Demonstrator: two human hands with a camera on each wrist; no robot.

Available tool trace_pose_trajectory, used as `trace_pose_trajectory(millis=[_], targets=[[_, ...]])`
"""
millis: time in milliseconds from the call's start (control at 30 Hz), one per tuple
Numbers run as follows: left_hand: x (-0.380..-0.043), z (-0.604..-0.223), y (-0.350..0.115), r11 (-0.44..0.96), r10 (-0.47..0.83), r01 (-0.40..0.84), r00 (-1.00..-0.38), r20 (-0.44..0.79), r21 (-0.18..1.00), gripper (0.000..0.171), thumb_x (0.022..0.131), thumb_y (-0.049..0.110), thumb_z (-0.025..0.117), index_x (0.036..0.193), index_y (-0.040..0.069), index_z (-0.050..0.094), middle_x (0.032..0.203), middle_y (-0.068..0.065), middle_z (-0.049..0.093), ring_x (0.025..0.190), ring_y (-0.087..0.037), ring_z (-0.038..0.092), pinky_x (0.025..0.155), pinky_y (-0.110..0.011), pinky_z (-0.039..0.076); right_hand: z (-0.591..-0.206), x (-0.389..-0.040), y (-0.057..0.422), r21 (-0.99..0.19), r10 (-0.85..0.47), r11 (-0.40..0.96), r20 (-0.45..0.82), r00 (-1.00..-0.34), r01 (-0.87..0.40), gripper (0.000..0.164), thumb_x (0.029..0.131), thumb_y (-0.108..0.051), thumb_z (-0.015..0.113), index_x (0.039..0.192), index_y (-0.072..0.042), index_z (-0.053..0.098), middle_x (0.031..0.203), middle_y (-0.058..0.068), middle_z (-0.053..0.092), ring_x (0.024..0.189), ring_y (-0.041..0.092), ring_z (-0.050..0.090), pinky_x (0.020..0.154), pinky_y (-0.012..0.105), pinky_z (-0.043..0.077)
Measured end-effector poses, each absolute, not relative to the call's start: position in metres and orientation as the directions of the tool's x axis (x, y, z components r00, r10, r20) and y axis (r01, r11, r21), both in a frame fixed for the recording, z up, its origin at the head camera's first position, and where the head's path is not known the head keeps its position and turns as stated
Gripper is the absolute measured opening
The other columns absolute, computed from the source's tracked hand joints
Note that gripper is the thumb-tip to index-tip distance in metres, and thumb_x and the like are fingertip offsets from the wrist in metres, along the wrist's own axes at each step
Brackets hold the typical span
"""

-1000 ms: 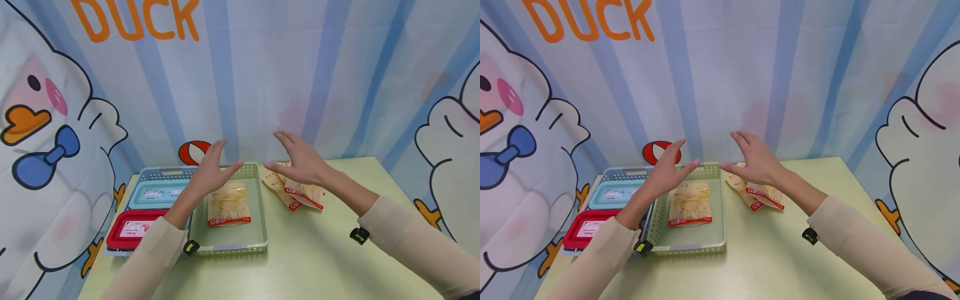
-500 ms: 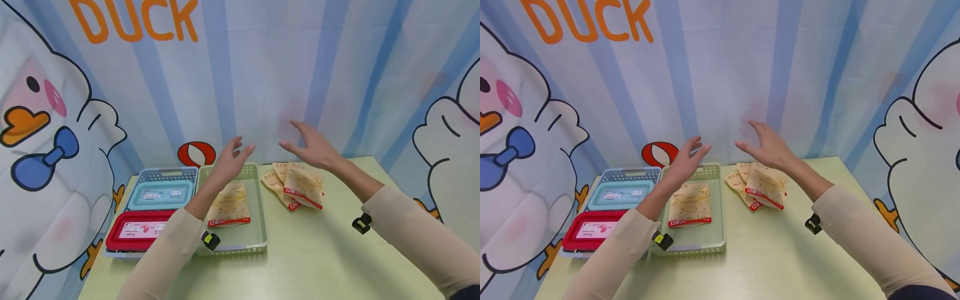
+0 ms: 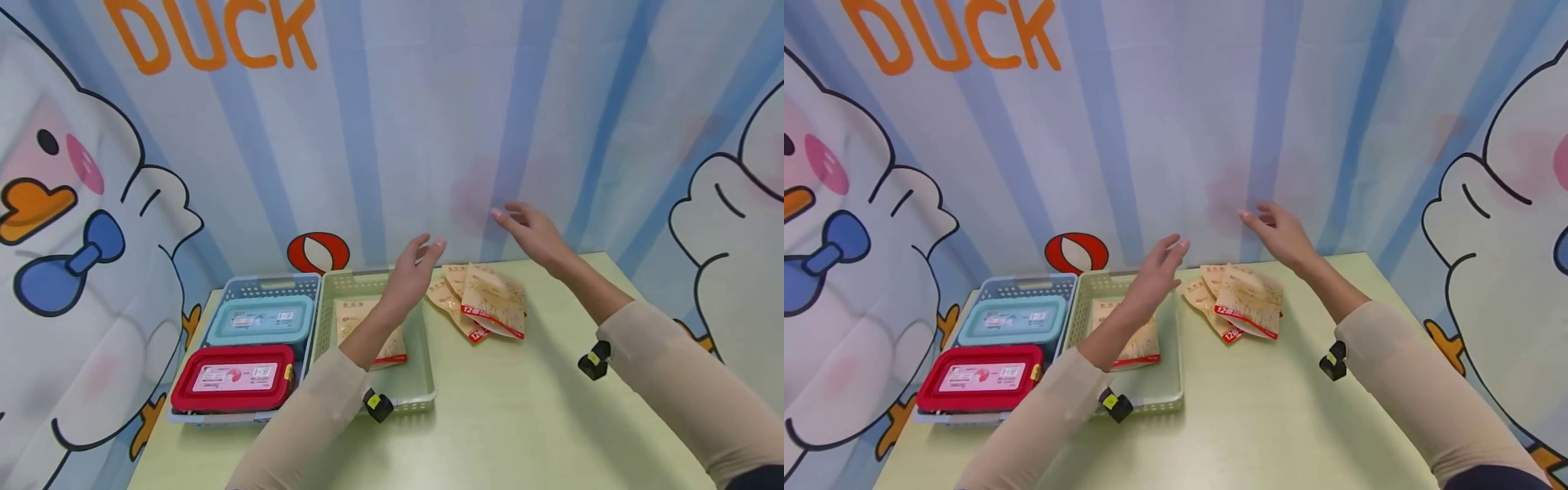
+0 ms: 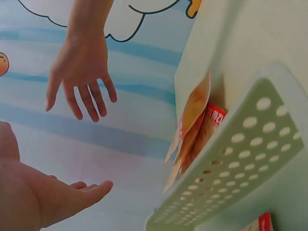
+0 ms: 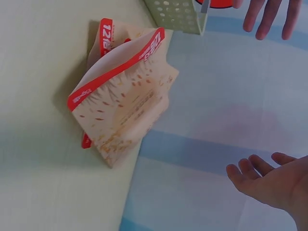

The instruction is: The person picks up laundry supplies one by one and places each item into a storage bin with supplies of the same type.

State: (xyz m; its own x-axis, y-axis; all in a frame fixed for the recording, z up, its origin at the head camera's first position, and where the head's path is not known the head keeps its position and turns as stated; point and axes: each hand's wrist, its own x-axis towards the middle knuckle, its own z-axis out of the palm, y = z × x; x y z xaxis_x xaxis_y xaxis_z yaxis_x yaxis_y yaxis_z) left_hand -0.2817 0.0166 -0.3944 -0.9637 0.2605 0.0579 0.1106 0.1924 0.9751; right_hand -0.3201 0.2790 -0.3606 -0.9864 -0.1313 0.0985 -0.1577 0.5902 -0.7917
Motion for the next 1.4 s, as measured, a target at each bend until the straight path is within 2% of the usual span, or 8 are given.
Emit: trace_pose_trajectory(millis=[200, 533, 733, 900, 1133, 1400], targets=[[-0.281, -0.403, 0.035, 0.154, 0.251, 0.134, -0.964, 0.092, 0.979, 0.084, 0.089, 0.077, 0.043, 0.155, 0.025, 0.032, 0.152, -0.004, 0.043, 0.14, -0.025, 0.04, 0.11, -0.051, 0.035, -0.379, -0.324, 0.294, -0.892, -0.088, 0.451, 0.002, -0.996, -0.041, 0.092, 0.092, -0.071, 0.046, 0.154, -0.005, 0.028, 0.153, 0.02, 0.034, 0.138, 0.04, 0.035, 0.109, 0.061, 0.033], [-0.28, -0.428, 0.054, 0.154, 0.251, 0.037, -0.968, -0.003, 0.987, 0.088, 0.088, 0.08, 0.04, 0.155, 0.022, 0.033, 0.154, -0.004, 0.041, 0.142, -0.025, 0.037, 0.113, -0.049, 0.032, -0.422, -0.323, 0.305, -0.945, -0.02, 0.31, -0.116, -0.993, 0.104, 0.096, 0.094, -0.07, 0.043, 0.157, -0.001, 0.019, 0.155, 0.024, 0.032, 0.142, 0.042, 0.031, 0.111, 0.06, 0.031], [-0.279, -0.435, 0.064, 0.11, 0.259, 0.033, -0.966, 0.004, 0.993, 0.085, 0.092, 0.075, 0.041, 0.155, 0.018, 0.033, 0.154, -0.006, 0.041, 0.142, -0.026, 0.037, 0.113, -0.048, 0.032, -0.435, -0.321, 0.307, -0.944, -0.021, 0.303, -0.142, -0.99, 0.129, 0.103, 0.091, -0.074, 0.043, 0.158, -0.001, 0.013, 0.156, 0.025, 0.028, 0.144, 0.042, 0.028, 0.112, 0.061, 0.028], [-0.28, -0.446, 0.072, 0.129, 0.278, 0.006, -0.96, -0.031, 0.992, 0.086, 0.091, 0.077, 0.038, 0.154, 0.02, 0.034, 0.156, 0.0, 0.038, 0.142, -0.025, 0.036, 0.113, -0.049, 0.032, -0.447, -0.318, 0.313, -0.934, -0.014, 0.312, -0.187, -0.982, 0.174, 0.109, 0.089, -0.078, 0.042, 0.159, -0.003, 0.005, 0.159, 0.025, 0.023, 0.145, 0.042, 0.024, 0.113, 0.062, 0.026], [-0.279, -0.456, 0.077, 0.177, 0.28, -0.043, -0.955, -0.092, 0.983, 0.084, 0.09, 0.08, 0.033, 0.152, 0.023, 0.037, 0.154, 0.001, 0.04, 0.143, -0.025, 0.035, 0.113, -0.052, 0.03, -0.464, -0.316, 0.326, -0.919, -0.028, 0.291, -0.286, -0.958, 0.266, 0.106, 0.091, -0.075, 0.04, 0.159, -0.004, -0.002, 0.16, 0.028, 0.016, 0.146, 0.046, 0.02, 0.113, 0.061, 0.025], [-0.278, -0.457, 0.081, 0.203, 0.277, -0.052, -0.955, -0.108, 0.978, 0.085, 0.091, 0.079, 0.034, 0.151, 0.019, 0.039, 0.154, 0.0, 0.04, 0.142, -0.025, 0.037, 0.113, -0.05, 0.031, -0.476, -0.314, 0.329, -0.906, -0.066, 0.287, -0.344, -0.937, 0.313, 0.105, 0.092, -0.073, 0.04, 0.158, -0.005, -0.005, 0.158, 0.033, 0.014, 0.145, 0.048, 0.019, 0.113, 0.059, 0.028]])
